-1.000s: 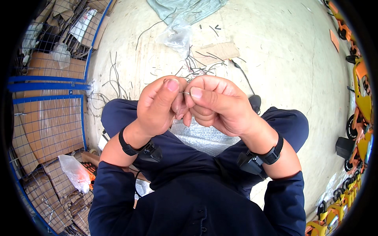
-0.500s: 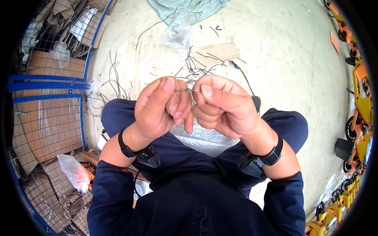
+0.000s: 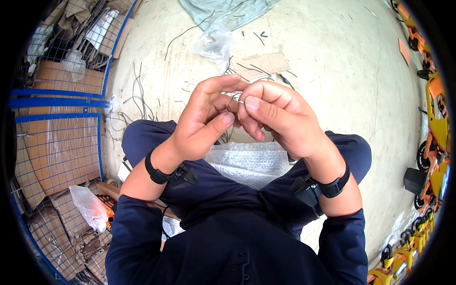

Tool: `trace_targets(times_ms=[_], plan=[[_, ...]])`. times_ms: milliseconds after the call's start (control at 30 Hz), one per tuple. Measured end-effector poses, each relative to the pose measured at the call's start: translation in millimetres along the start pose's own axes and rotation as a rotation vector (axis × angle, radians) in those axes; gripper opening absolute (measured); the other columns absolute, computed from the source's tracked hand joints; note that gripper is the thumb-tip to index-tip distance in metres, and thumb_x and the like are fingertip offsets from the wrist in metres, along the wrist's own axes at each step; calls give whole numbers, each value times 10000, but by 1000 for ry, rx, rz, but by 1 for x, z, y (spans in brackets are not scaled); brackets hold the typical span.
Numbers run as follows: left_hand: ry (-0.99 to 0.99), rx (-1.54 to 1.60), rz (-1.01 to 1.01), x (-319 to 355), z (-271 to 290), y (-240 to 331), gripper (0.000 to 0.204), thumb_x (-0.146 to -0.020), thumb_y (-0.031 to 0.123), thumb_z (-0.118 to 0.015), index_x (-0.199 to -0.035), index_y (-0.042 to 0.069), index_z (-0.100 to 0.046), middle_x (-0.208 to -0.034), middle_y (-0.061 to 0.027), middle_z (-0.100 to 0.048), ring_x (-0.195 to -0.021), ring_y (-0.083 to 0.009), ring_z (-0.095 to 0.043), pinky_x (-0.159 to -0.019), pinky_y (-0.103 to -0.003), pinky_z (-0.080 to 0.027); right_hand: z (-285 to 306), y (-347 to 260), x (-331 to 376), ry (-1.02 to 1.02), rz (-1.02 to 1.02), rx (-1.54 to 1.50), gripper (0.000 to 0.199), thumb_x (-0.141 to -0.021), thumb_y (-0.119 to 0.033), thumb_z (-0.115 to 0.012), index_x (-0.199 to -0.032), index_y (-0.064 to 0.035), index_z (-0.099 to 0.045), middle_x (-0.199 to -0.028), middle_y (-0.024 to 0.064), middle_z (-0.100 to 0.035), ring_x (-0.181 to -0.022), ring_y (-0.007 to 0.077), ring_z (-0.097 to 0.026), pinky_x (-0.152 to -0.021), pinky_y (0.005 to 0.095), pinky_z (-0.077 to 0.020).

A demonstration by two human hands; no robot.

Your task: The person twists wires together by hand, then cuts the end of a wire with scissors.

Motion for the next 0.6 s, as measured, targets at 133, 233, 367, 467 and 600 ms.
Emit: trace_targets(times_ms=[133,233,367,467,600], plan=[[58,-295,7,1,9,-7,372,-897,24,-574,-1240,-10,-434,-1069,-97,-585,-909,-151,-591,-812,-284,-475,1,-12,3,136,-121,154,178,-956,-193,-529,-919,-24,-572,-748,10,-563,-626,79,-492,-583,209,-406],[104,-497,80,-2,12,-1,196,-878,54,-626,-1062,-2,-583,-909,-66,-623,-857,-129,-593,-785,-262,-468,7,-9,3,233,-11,489,117,-933,-142,-564,-947,-27,-583,-782,6,-590,-687,82,-541,-608,223,-437],[-34,-737,-9,-10,15,7,65,-880,79,-626,-891,19,-652,-825,-60,-626,-788,-117,-588,-722,-245,-459,8,-6,0,272,256,924,68,-898,-89,-600,-937,-33,-599,-806,19,-613,-737,78,-565,-634,241,-459],[-63,-796,-41,-11,19,8,106,-893,122,-617,-886,24,-659,-824,-65,-637,-769,-115,-583,-700,-240,-453,12,-7,-2,227,327,1196,59,-883,-82,-609,-914,-33,-611,-752,2,-605,-678,71,-549,-605,245,-449],[74,-435,282,-10,25,13,153,-909,155,-602,-906,10,-651,-844,-51,-651,-783,-97,-571,-722,-236,-451,2,-18,5,229,-8,917,59,-878,-70,-590,-904,-22,-613,-651,-56,-532,-560,48,-452,-528,228,-394]])
Point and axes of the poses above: each hand's wrist, its own x-axis away from the middle knuckle, its own z-axis out of the back of the hand, y = z × x, the point moved 1 cm from there along -x, towards the middle knuckle
